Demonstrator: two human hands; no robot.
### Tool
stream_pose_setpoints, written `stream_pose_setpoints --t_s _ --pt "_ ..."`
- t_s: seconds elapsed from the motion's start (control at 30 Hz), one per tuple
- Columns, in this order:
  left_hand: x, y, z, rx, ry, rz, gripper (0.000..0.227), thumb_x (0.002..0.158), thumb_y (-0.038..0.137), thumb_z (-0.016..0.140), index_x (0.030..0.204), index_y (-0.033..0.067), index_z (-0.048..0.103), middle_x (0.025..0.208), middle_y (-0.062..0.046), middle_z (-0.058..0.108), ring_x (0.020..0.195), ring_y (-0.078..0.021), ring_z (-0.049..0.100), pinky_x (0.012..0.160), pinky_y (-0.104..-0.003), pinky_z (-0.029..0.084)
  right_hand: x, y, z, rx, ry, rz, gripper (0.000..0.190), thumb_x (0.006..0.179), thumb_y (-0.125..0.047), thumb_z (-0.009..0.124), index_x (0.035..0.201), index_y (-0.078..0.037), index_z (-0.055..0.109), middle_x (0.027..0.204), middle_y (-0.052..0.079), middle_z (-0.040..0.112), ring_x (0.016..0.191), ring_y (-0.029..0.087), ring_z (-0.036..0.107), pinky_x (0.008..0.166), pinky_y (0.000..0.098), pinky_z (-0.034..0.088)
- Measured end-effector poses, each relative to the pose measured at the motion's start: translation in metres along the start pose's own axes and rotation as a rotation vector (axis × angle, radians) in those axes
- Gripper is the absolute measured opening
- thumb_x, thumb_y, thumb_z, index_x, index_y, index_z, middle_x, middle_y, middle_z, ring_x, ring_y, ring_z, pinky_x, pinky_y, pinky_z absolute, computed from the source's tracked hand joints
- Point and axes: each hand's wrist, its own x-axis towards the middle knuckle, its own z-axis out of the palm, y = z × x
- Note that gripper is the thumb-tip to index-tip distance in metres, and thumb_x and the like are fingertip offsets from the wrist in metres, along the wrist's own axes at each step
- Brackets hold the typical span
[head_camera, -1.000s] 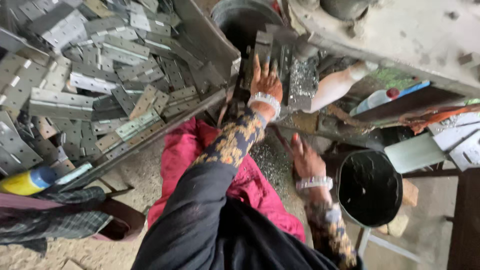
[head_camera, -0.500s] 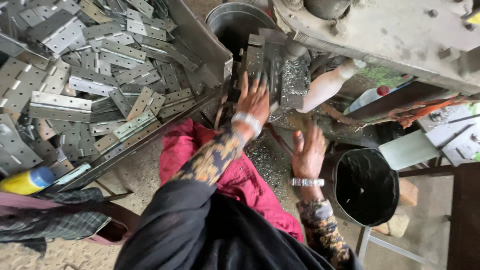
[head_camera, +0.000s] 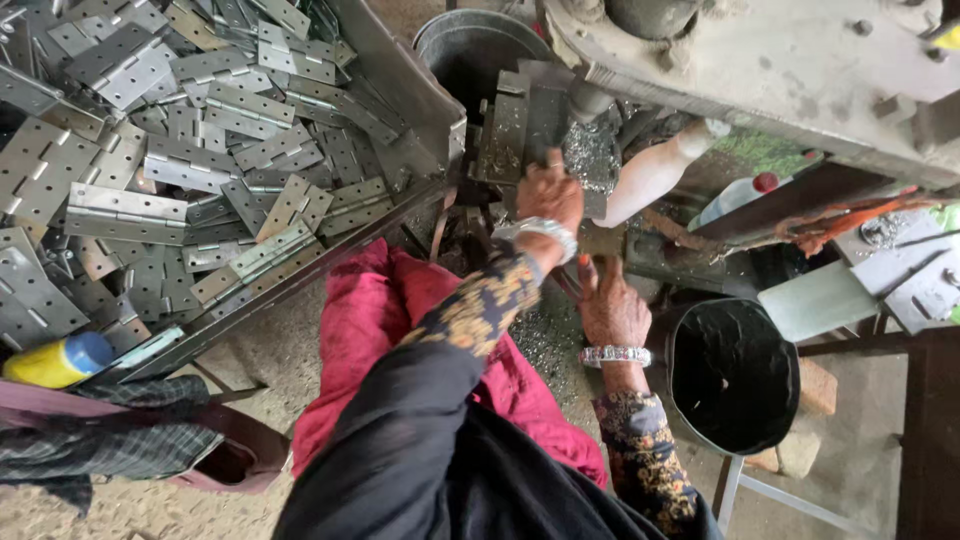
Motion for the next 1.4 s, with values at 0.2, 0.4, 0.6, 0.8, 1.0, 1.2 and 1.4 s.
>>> stream_pose_setpoints --t_s 0.2,0.4,0.6,0.8,1.0,1.2,1.4 --pt "-0.032 -0.053 0.030 0.089 0.159 0.088 0.042 0.089 0.028 0.061 0.123 0.0042 0.070 0.152 -0.010 0.053 0.126 -0.0221 0.050 0.096 -0.039 0.039 0.009 -0.013 -0.005 -0.178 0.124 -0.271 0.064 0.102 -0.066 0.032 0.138 -0.015 0.049 0.092 0.029 0.073 0.086 0.049 0.071 0.074 0.0575 0.055" --pt "0.013 -0.035 0.026 0.160 0.022 0.074 0.026 0.096 0.022 0.057 0.101 0.0152 0.081 0.130 -0.006 0.069 0.136 -0.0222 0.046 0.102 -0.042 0.033 0.041 0.022 0.031 -0.141 -0.035 -0.133 0.063 0.104 -0.063 0.028 0.136 -0.013 0.050 0.091 0.026 0.074 0.085 0.044 0.074 0.076 0.0570 0.058" --pt "-0.007 -0.041 0.028 0.141 0.132 0.050 0.027 0.089 0.024 0.057 0.100 0.0144 0.080 0.135 -0.004 0.065 0.134 -0.0232 0.043 0.101 -0.043 0.032 0.010 0.062 0.135 0.040 -0.071 -0.085 0.068 0.103 -0.069 0.035 0.109 -0.010 0.069 0.100 0.026 0.072 0.101 0.048 0.067 0.084 0.0591 0.053" --pt "0.006 -0.042 0.025 0.135 0.086 0.047 0.031 0.098 0.022 0.054 0.113 0.0122 0.079 0.141 -0.006 0.063 0.142 -0.0271 0.039 0.108 -0.047 0.031 0.053 0.077 0.095 -0.063 0.028 -0.166 0.071 0.101 -0.062 0.025 0.141 -0.010 0.052 0.098 0.028 0.071 0.089 0.049 0.071 0.073 0.0576 0.056" --pt "0.013 -0.045 0.038 0.149 0.213 0.022 0.035 0.093 0.024 0.052 0.114 0.0103 0.077 0.152 -0.006 0.054 0.138 -0.0280 0.039 0.104 -0.047 0.031 0.035 0.077 0.134 0.003 -0.067 -0.088 0.068 0.102 -0.067 0.030 0.120 -0.010 0.064 0.101 0.028 0.071 0.098 0.049 0.068 0.083 0.0581 0.053" --pt "0.039 -0.047 0.037 0.150 0.021 -0.006 0.037 0.102 0.021 0.046 0.126 0.0126 0.071 0.158 -0.004 0.045 0.150 -0.0256 0.029 0.117 -0.052 0.022 0.059 0.084 0.113 0.072 0.013 -0.155 0.063 0.099 -0.062 0.032 0.120 -0.011 0.064 0.100 0.028 0.071 0.096 0.051 0.066 0.081 0.0603 0.051" --pt "0.045 -0.049 0.046 0.151 0.064 -0.027 0.048 0.093 0.012 0.044 0.137 0.0114 0.063 0.163 -0.004 0.031 0.148 -0.0254 0.025 0.115 -0.051 0.022 0.045 0.081 0.133 0.093 -0.061 -0.181 0.060 0.103 -0.061 0.035 0.122 -0.013 0.066 0.101 0.026 0.072 0.097 0.048 0.068 0.081 0.0575 0.053"
